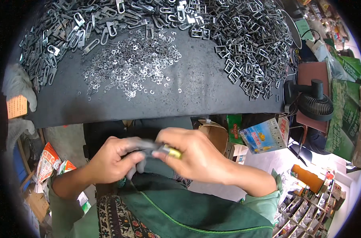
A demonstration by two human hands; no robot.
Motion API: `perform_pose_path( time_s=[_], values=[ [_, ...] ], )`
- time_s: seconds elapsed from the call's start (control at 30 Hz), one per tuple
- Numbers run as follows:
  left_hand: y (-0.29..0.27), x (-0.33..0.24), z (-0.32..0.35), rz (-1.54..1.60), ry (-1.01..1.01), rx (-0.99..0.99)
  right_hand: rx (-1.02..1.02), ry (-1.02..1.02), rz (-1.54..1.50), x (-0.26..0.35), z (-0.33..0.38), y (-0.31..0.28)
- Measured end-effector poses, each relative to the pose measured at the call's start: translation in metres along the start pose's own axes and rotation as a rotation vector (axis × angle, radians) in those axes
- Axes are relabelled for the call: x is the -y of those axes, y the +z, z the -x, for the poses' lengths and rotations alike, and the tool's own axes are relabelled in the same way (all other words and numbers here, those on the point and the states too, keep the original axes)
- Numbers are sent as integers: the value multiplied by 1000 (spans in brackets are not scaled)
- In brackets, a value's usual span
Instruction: The person assembles metal hardware components by picking up individual pieces and fastening small metal rings onto them using pliers.
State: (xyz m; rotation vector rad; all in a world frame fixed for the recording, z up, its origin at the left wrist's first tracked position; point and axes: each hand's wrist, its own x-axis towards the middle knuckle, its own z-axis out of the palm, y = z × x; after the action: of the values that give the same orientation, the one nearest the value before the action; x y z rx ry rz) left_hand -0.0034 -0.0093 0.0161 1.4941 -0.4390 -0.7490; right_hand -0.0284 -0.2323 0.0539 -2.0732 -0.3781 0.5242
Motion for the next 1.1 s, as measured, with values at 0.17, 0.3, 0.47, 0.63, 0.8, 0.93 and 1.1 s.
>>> perform_pose_path(
  time_s=[0.17, 0.3, 0.47, 0.63, 0.8, 0.93, 1.1],
  values=[
    [-17, 0, 11, 462, -452, 126, -234, -94, 758, 7, -29, -32],
    [-16, 17, 18, 521, -321, 100, -242, -143, 1050, 2, -48, -45],
    [-16, 24, 19, 434, -190, -31, -187, -206, 1189, 7, -58, -49],
    [-20, 16, 18, 263, -76, -117, -149, -201, 1215, 11, -61, -48],
    [-28, 11, 18, 208, -51, -152, -109, -175, 1238, 16, -56, -47],
    [-26, 11, 11, 344, -23, -222, 18, -284, 1005, 26, -48, -52],
    [-26, 4, 9, 544, -244, -133, -18, -380, 850, 26, -46, -44]
  ],
)
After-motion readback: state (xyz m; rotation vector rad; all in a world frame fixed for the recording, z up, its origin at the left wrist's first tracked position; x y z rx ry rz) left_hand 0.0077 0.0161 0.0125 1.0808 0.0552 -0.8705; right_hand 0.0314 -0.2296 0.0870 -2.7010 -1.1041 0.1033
